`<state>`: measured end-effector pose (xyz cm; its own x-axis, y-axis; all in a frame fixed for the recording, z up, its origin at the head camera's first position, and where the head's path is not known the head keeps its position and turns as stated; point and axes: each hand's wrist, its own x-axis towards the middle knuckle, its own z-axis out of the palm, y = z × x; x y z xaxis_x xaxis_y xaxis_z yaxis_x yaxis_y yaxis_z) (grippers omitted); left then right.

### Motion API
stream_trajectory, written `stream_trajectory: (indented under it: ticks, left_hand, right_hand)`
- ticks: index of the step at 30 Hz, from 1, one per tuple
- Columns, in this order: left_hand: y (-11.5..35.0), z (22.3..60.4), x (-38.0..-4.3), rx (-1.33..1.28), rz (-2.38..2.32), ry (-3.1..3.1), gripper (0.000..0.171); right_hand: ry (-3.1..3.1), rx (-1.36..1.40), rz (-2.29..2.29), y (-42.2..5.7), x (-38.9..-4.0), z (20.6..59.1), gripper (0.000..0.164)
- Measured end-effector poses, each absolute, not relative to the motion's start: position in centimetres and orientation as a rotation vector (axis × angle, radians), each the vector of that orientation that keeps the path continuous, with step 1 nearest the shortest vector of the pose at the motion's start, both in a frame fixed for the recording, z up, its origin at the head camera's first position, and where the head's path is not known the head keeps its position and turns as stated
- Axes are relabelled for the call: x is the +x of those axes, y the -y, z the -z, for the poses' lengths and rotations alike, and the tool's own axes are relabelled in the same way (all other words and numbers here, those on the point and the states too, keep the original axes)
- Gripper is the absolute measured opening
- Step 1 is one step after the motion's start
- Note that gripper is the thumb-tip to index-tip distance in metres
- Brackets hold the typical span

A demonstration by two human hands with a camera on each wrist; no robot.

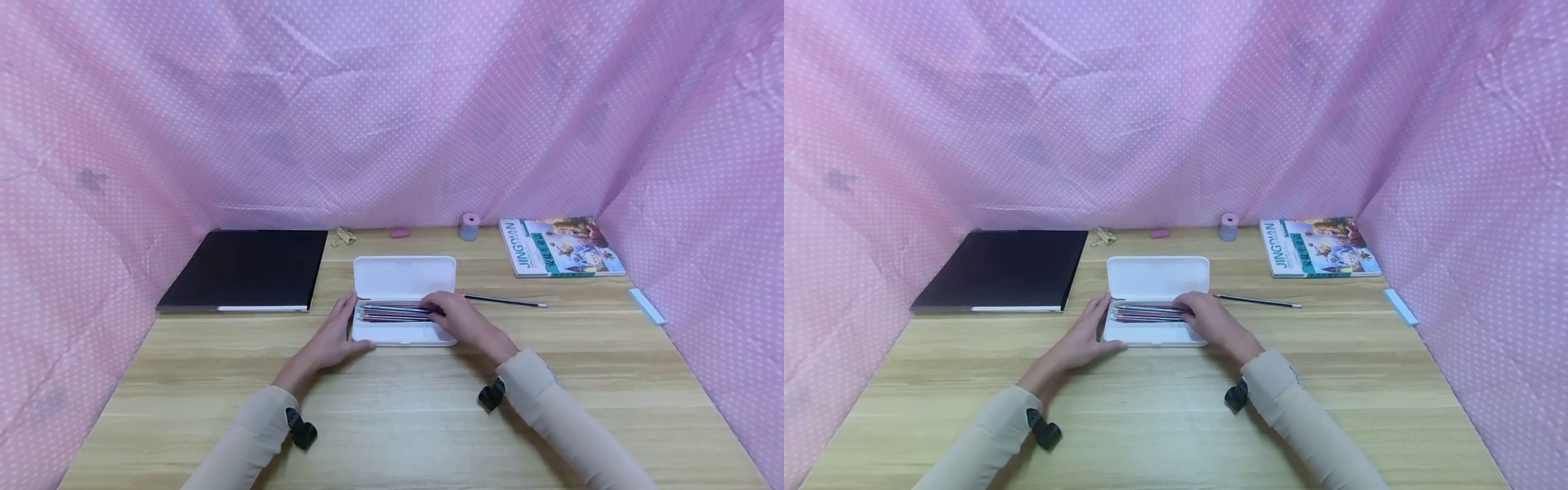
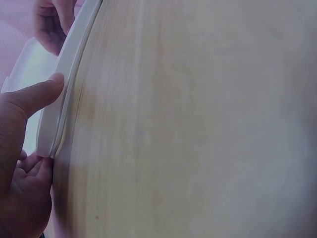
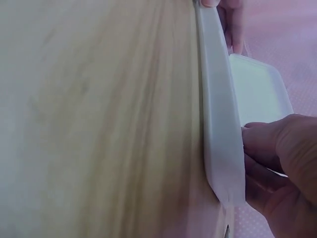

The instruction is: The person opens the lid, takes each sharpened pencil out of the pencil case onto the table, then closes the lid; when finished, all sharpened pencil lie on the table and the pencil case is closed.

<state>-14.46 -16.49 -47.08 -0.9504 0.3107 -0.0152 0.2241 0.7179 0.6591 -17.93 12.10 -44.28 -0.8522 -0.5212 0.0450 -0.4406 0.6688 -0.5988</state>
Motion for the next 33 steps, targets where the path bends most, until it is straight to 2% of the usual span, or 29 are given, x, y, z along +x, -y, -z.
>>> stream_trajectory:
  ticks: [21, 33]
  left_hand:
    - [16.6, 47.1, -14.4, 0.432, -1.022, -2.792, 0.110]
    - [16.6, 47.2, -14.4, 0.444, -1.030, -2.798, 0.111]
  right_hand:
    - [-2.610, -0.793, 1.051, -13.0, -18.4, 44.2, 0.021]
    - [-2.710, -0.763, 1.117, -18.5, -17.8, 42.9, 0.022]
